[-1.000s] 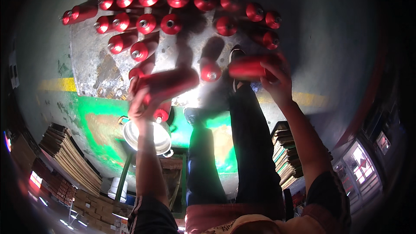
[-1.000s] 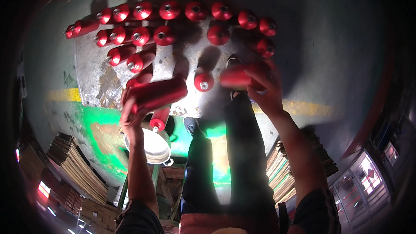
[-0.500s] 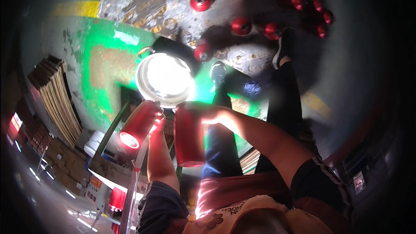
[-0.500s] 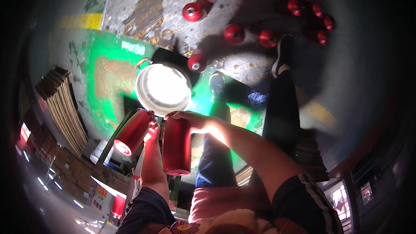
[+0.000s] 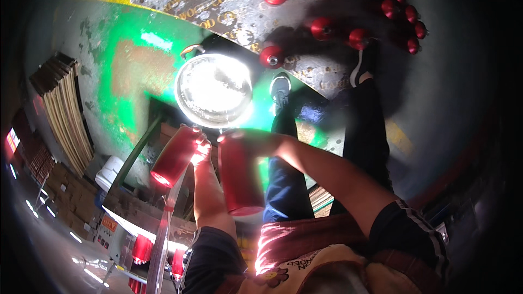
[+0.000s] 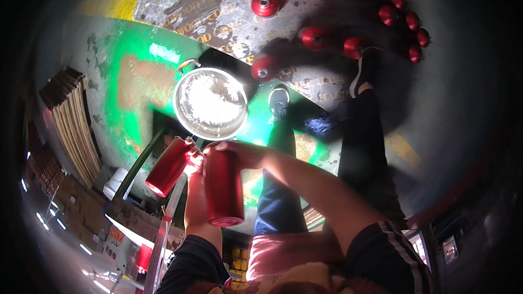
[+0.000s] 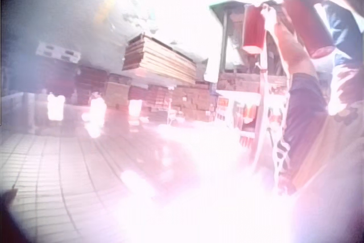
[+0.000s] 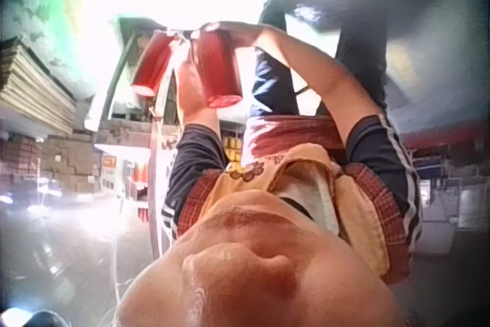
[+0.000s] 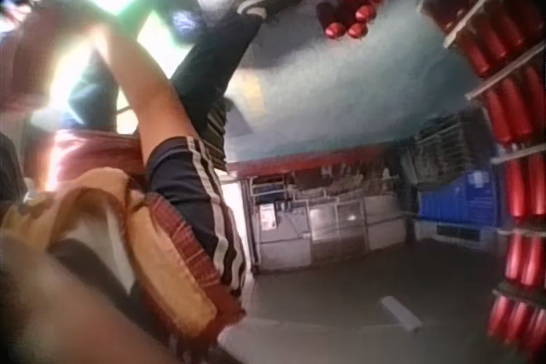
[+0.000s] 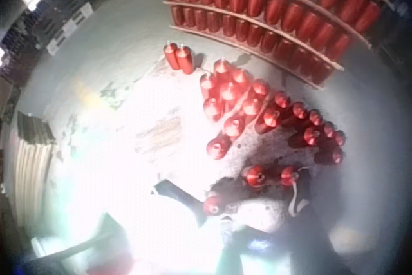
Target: The person repeatedly picks up red spray cans from a metal tray and places them on the floor in rows. The person handles the cans one at a time, moving them from the tray to the floor area.
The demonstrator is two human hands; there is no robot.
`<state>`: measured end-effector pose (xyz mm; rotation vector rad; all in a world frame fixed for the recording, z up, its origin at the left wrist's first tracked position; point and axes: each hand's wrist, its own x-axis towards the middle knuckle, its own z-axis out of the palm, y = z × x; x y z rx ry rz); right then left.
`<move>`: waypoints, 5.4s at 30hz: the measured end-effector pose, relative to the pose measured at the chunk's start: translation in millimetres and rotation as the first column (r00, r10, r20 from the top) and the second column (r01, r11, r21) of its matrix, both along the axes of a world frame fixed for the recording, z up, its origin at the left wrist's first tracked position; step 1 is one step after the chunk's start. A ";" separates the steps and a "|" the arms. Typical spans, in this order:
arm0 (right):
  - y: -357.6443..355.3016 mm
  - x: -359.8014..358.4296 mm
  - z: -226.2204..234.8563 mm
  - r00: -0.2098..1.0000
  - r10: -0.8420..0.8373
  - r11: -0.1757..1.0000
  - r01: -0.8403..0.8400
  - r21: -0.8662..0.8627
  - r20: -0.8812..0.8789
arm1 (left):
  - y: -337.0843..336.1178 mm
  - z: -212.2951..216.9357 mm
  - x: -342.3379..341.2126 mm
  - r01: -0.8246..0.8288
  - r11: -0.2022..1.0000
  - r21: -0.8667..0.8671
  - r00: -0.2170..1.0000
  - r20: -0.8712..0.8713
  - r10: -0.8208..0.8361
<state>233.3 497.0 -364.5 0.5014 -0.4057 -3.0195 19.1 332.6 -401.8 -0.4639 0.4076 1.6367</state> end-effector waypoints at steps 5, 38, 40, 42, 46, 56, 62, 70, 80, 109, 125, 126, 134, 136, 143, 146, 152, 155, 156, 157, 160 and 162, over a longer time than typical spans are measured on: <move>84.7 166.9 -10.9 0.854 -0.202 0.671 -0.236 0.703 0.480 | 48.0 -8.9 16.5 0.221 0.965 -0.138 0.953 -0.180 -0.244; 106.9 289.2 -128.3 0.295 -0.909 -0.194 -0.925 0.327 0.293 | 263.4 -98.3 277.7 0.263 0.805 -0.532 -0.704 -0.676 -0.218; 111.6 286.4 -122.6 0.330 -0.903 -0.235 -0.916 0.326 0.276 | 254.3 -94.6 254.9 0.169 0.916 -0.365 -0.665 -0.728 -0.167; 117.7 282.6 -125.4 0.332 -0.891 -0.202 -0.900 0.386 0.310 | 243.7 -96.7 236.6 -0.052 0.922 -0.384 -0.262 -0.885 -0.384; 133.6 276.8 -150.5 0.337 -0.897 -0.120 -0.809 0.575 0.287 | 246.3 -120.2 192.0 0.044 0.934 -0.354 -0.596 -0.760 -0.260; 127.4 289.0 -164.7 0.356 -0.840 0.149 -0.573 0.806 0.408 | 272.7 -148.6 190.6 0.130 0.925 -0.356 -0.332 -0.895 -0.298; 150.3 290.3 -154.2 0.210 -0.915 0.243 -0.390 0.888 0.343 | 243.5 -132.6 198.6 0.399 0.776 -0.488 -0.423 -0.849 -0.316; 204.4 277.3 -158.9 0.145 -0.852 0.354 -0.551 0.756 0.504 | 241.6 -98.6 258.9 0.509 0.373 -0.776 -0.634 -0.631 -0.448; 190.8 303.6 -109.4 0.110 -0.819 0.394 -0.604 0.692 0.563 | 255.9 -61.6 268.9 0.326 0.297 -0.897 -0.672 -0.441 -0.595; -242.6 242.5 379.3 0.898 -0.169 -0.003 -0.413 0.911 0.407 | -320.5 475.8 160.3 -0.049 0.904 -0.424 -0.125 -0.896 -0.427; -538.6 -58.0 443.7 0.815 0.370 -0.414 -0.285 0.864 0.446 | -724.6 496.6 40.0 -0.585 0.602 -0.543 0.450 -0.835 -0.317; -559.8 -86.2 449.0 0.829 0.410 -0.327 -0.256 0.910 0.381 | -739.1 498.2 19.5 -0.672 0.593 -0.444 0.268 -0.892 -0.364; -686.7 -263.8 440.1 0.826 0.457 -0.521 -0.051 0.852 0.329 | -816.5 462.5 -128.3 -0.627 0.653 -0.424 0.084 -0.870 -0.485; -704.0 -292.3 434.9 0.780 0.490 -0.602 -0.019 0.798 0.389 | -819.8 458.8 -155.5 -0.515 0.692 -0.506 0.186 -0.854 -0.486; -673.3 -306.9 440.4 0.826 0.426 -0.632 -0.020 0.774 0.370 | -839.3 474.6 -180.1 -0.449 0.734 -0.509 0.153 -0.854 -0.498; -640.8 -294.2 438.5 0.932 0.222 -0.499 -0.144 0.855 0.286 | -851.7 462.1 -188.0 -0.635 0.696 -0.335 0.183 -0.941 -0.286; -614.9 -302.6 419.7 0.983 0.119 -0.318 -0.093 0.943 0.137 | -841.7 436.2 -203.0 -0.809 0.572 -0.137 0.110 -0.991 -0.082; -594.9 -282.1 424.8 0.975 0.031 -0.512 0.205 0.834 -0.220 | -820.5 454.1 -168.5 -0.905 0.426 0.010 -0.045 -0.996 -0.071; -582.3 -266.0 429.9 0.953 -0.013 -0.533 0.251 0.808 -0.304 | -808.3 462.3 -151.0 -0.923 0.371 0.099 -0.148 -0.983 -0.107; -573.2 -243.7 434.2 0.944 -0.060 -0.507 0.251 0.825 -0.324 | -796.1 470.7 -123.5 -0.917 0.387 0.100 -0.112 -0.994 -0.007; -536.7 -159.1 443.8 0.927 -0.226 -0.342 0.212 0.916 -0.299 | -726.6 476.1 -53.5 -0.880 0.471 0.062 -0.061 -0.998 0.018; -510.5 -93.8 442.0 0.945 -0.245 -0.284 0.145 0.948 -0.218 | -666.3 465.8 -4.4 -0.792 0.609 -0.048 0.053 -0.999 -0.010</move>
